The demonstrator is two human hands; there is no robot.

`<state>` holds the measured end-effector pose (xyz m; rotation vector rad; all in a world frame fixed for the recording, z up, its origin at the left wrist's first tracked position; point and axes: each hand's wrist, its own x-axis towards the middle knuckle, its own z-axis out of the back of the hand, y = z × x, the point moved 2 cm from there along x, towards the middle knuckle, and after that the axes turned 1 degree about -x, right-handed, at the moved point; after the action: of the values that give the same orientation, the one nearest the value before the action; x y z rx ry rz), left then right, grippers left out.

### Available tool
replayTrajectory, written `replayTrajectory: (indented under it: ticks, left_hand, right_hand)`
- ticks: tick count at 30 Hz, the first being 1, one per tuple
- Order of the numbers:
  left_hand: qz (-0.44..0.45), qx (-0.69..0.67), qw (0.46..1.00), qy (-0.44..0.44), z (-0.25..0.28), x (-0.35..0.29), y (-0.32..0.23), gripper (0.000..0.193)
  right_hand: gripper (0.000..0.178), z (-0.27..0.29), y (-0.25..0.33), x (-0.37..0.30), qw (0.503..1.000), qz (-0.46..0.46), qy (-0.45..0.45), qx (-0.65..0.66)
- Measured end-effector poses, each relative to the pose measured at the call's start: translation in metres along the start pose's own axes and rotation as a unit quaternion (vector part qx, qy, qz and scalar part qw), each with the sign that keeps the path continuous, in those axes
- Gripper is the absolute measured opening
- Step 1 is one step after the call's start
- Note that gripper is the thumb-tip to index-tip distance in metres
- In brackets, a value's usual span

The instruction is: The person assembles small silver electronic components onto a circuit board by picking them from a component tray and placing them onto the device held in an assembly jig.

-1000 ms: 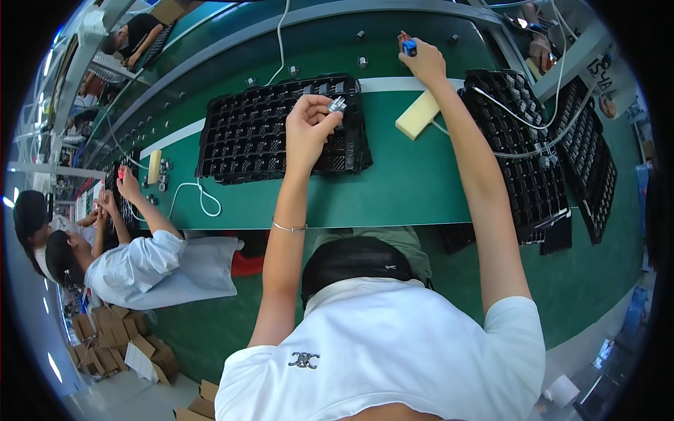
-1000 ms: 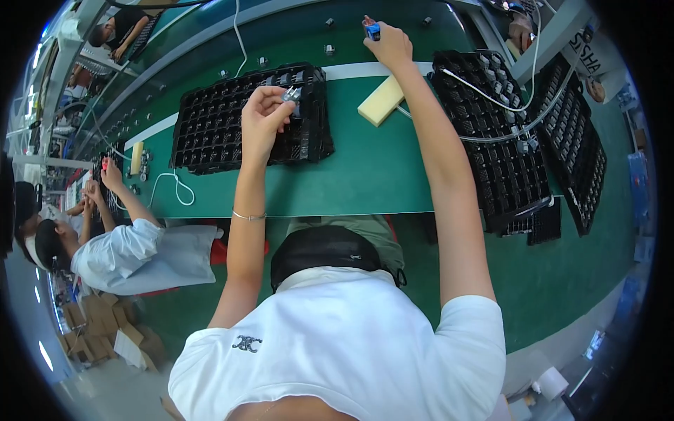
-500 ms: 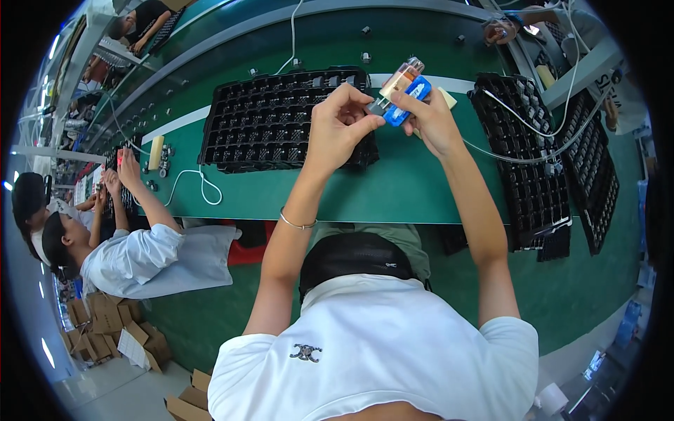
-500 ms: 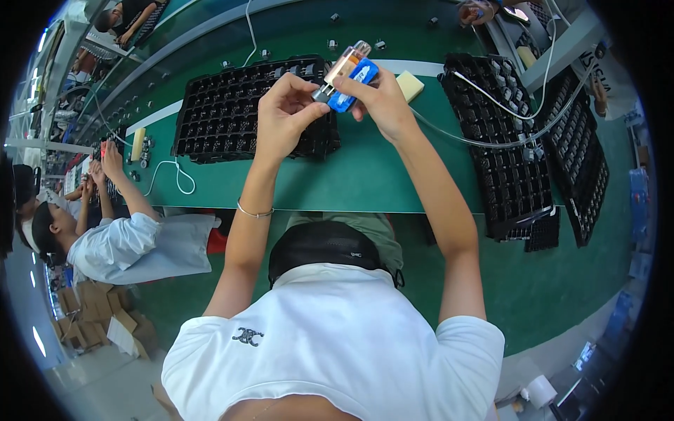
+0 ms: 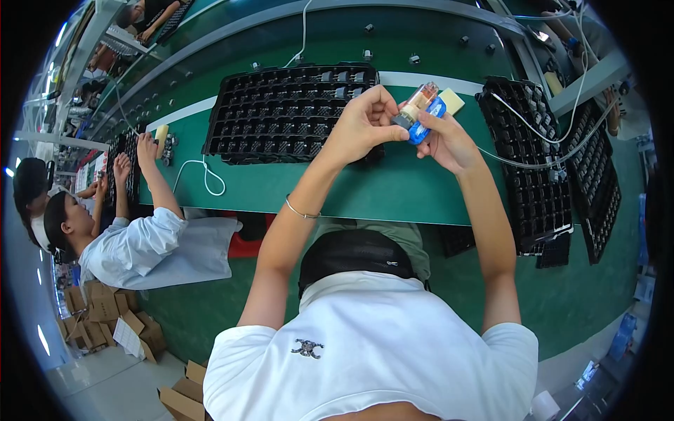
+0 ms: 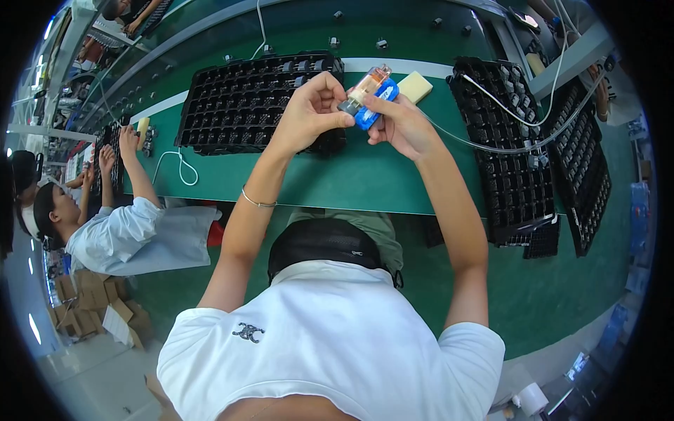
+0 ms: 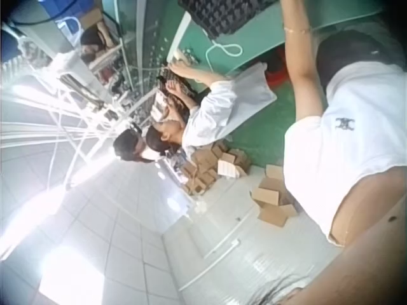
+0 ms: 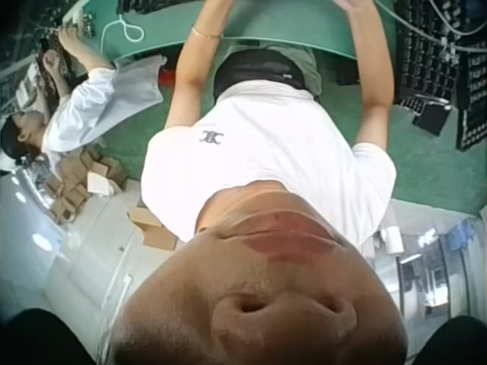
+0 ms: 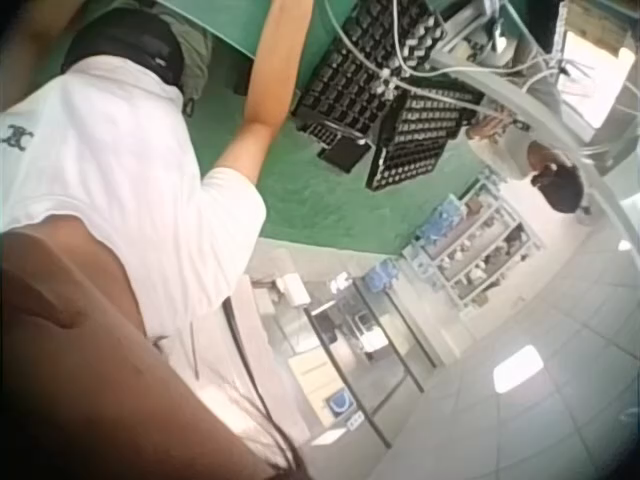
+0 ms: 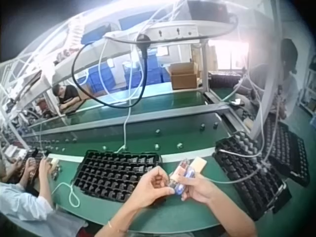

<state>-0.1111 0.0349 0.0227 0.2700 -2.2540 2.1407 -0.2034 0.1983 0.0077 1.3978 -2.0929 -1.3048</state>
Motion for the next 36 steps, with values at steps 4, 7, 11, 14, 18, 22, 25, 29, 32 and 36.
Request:
replayTrajectory:
  ticks: [4, 7, 11, 14, 18, 22, 25, 29, 32, 36]
  left_hand:
    - [-0.031, 0.173, 0.984, -0.029, 0.028, 0.01, -0.011, 0.046]
    - [0.018, 0.616, 0.754, -0.228, 0.078, 0.016, -0.029, 0.052]
    - [0.15, 0.69, 0.682, -0.189, 0.107, 0.042, -0.014, 0.057]
    - [0.147, 0.679, 0.694, -0.189, 0.113, 0.046, -0.001, 0.05]
    - [0.155, 0.635, 0.727, -0.211, 0.113, 0.047, -0.002, 0.042]
    - [0.057, 0.605, 0.748, -0.267, 0.101, 0.042, -0.009, 0.03]
    - [0.003, 0.53, 0.806, -0.263, 0.095, 0.042, -0.013, 0.025]
    - [-0.029, 0.422, 0.869, -0.257, 0.095, 0.039, -0.01, 0.025]
    - [-0.008, 0.475, 0.85, -0.226, 0.092, 0.036, -0.01, 0.03]
    - [-0.023, 0.456, 0.884, -0.099, 0.086, 0.047, -0.001, 0.032]
  right_hand:
    - [0.036, 0.013, 0.015, -0.007, 0.993, 0.075, -0.081, -0.047]
    - [0.031, 0.047, 0.04, -0.007, 0.869, 0.165, -0.243, -0.399]
    - [0.038, 0.072, 0.023, 0.003, 0.708, 0.229, -0.315, -0.589]
    - [0.036, 0.061, 0.011, 0.006, 0.638, 0.266, -0.339, -0.639]
    - [0.036, 0.066, 0.007, 0.007, 0.652, 0.281, -0.35, -0.611]
    - [0.038, 0.066, 0.006, 0.006, 0.652, 0.277, -0.358, -0.608]
    - [0.042, 0.068, 0.005, 0.005, 0.654, 0.27, -0.362, -0.607]
    - [0.043, 0.068, 0.005, 0.007, 0.653, 0.255, -0.36, -0.616]
    - [0.041, 0.07, 0.001, 0.01, 0.629, 0.3, -0.365, -0.617]
    - [0.039, 0.073, 0.001, 0.008, 0.648, 0.272, -0.371, -0.607]
